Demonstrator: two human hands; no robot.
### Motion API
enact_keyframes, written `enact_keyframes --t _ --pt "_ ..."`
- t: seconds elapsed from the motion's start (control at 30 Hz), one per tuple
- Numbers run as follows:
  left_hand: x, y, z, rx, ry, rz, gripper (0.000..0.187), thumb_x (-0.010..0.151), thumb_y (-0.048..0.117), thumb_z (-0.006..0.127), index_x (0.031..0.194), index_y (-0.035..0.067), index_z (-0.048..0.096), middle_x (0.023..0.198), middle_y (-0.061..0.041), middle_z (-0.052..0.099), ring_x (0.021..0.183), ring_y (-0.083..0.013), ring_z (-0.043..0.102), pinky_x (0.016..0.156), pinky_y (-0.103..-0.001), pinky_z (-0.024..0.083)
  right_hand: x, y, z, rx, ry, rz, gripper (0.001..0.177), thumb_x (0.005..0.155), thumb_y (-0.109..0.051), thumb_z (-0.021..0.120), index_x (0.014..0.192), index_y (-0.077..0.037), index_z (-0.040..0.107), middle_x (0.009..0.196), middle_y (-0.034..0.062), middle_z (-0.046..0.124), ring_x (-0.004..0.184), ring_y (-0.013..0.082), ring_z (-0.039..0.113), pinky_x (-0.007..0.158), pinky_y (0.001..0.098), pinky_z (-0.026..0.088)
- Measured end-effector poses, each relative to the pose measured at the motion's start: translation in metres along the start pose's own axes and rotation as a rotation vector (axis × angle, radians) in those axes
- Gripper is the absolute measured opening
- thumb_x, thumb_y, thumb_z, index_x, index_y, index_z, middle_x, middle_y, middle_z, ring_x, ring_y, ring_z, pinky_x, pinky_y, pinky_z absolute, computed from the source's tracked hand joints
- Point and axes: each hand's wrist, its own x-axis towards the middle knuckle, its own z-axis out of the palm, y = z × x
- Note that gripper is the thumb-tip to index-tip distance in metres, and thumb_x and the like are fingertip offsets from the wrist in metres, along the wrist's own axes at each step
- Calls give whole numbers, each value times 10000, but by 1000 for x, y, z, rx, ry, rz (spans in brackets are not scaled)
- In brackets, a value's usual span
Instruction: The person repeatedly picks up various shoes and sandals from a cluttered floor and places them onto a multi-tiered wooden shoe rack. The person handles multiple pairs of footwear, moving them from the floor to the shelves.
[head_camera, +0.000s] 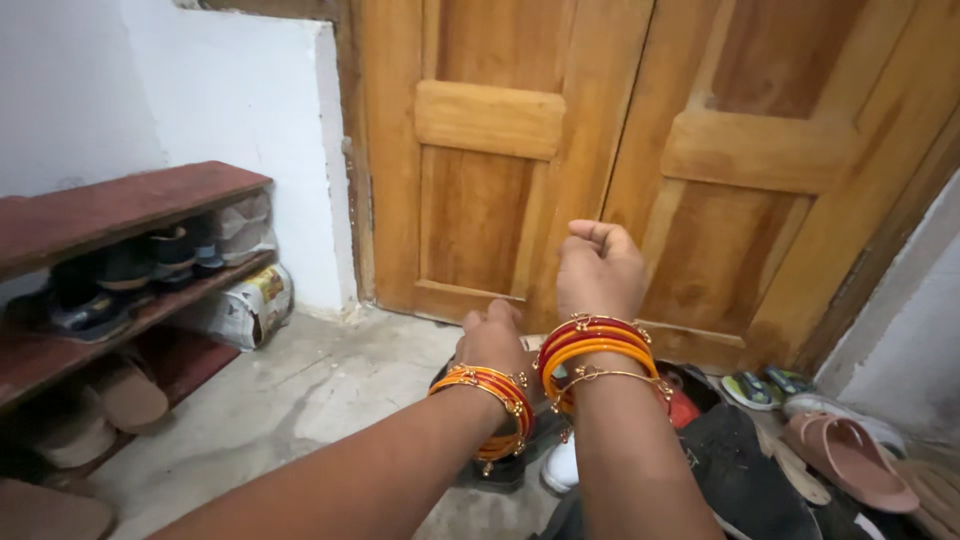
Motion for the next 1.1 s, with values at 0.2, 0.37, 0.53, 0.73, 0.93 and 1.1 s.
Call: enact_keyframes --t 0.2,0.37,0.53,0.73,0.93,1.1 --pt "-9 -11 -36 10 70 20 518 813 187 757 1294 194 566 1421 -128 486 1301 -360 550 1095 -471 453 -13 -27 8 -46 -75 -20 181 849 -85 663 1019 -42 709 837 14 689 662 75 590 569 259 482" --pt "-13 -33 -74 28 131 24 517 810 169 734 1297 221 569 1424 -139 469 1321 -368 519 1103 -472 444 -33 -43 26 -187 -65 -53 173 841 -89 676 1003 -65 732 862 26 714 741 99 643 663 281 528" --pt "-28 -65 -126 101 177 58 469 823 170 686 1279 221 587 1382 -128 504 1315 -359 517 1112 -462 432 -60 -51 51 -228 -175 -134 161 840 -112 698 986 -55 738 864 43 737 782 125 673 731 285 551" --pt "-55 -100 -180 340 207 122 491 781 204 726 1256 192 607 1418 -115 474 1320 -357 479 1108 -491 384 -111 -55 82 -408 -341 -273 169 838 -166 709 963 -63 759 1007 137 754 970 242 707 870 353 538" --pt "-69 -140 -223 385 242 190 451 742 241 769 1176 200 656 1362 -100 511 1306 -338 470 1110 -459 377 -170 -57 110 -539 -506 -311 226 792 -212 750 992 -107 756 1183 167 653 1143 309 621 948 391 524" --pt "-73 -180 -264 429 229 266 350 770 227 732 1113 177 684 1286 -101 565 1284 -315 500 1096 -447 394 -212 -57 137 -522 -584 -278 233 766 -201 739 983 -118 753 1220 107 641 1125 290 627 904 389 517"
